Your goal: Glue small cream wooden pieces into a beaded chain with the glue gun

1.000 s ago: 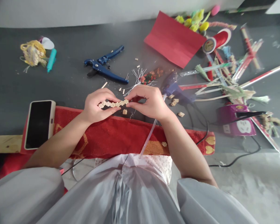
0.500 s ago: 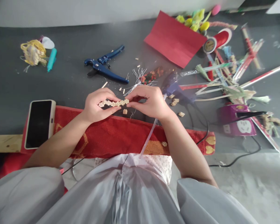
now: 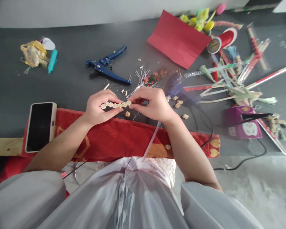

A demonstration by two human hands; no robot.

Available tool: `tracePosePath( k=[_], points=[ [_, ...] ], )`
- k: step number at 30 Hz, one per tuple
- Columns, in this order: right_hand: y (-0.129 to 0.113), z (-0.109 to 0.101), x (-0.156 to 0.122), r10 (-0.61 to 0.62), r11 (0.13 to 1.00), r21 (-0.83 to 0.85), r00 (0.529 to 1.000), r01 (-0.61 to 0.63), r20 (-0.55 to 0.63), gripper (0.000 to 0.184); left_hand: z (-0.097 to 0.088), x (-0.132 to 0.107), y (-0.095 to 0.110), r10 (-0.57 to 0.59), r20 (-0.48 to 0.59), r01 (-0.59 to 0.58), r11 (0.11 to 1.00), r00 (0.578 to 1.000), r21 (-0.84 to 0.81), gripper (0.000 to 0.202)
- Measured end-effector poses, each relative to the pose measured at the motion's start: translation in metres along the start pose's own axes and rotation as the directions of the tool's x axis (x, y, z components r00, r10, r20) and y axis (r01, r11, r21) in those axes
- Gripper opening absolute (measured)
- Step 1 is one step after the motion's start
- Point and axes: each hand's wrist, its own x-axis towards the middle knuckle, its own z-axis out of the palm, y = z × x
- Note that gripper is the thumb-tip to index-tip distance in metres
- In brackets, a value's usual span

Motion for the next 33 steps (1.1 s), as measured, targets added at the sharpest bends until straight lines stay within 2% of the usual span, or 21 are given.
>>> tracePosePath(
  k=[11, 20, 33],
  points=[
    [-0.0024, -0.0008, 0.0007, 0.049, 0.999, 0.0, 0.999, -0.049, 0.022, 0.013, -0.0014, 0.0003, 0.001, -0.064, 0.041, 0.063, 0.998, 0.997, 0.025, 0.017],
    [-0.0008, 0.0009, 0.0, 0.031, 1.0, -0.004, 1.0, -0.031, 0.001, 0.013, 0.0002, -0.0005, -0.0014, 0.014, -0.015, -0.014, 1.0, 1.0, 0.007, 0.012],
    [0.0012, 0.0073, 0.0009, 0.011, 1.0, -0.004, 0.999, -0.012, -0.048, 0.017, -0.0009, -0.0004, -0.0052, -0.052, -0.027, 0.053, 0.998, 0.998, 0.017, 0.015]
  ],
)
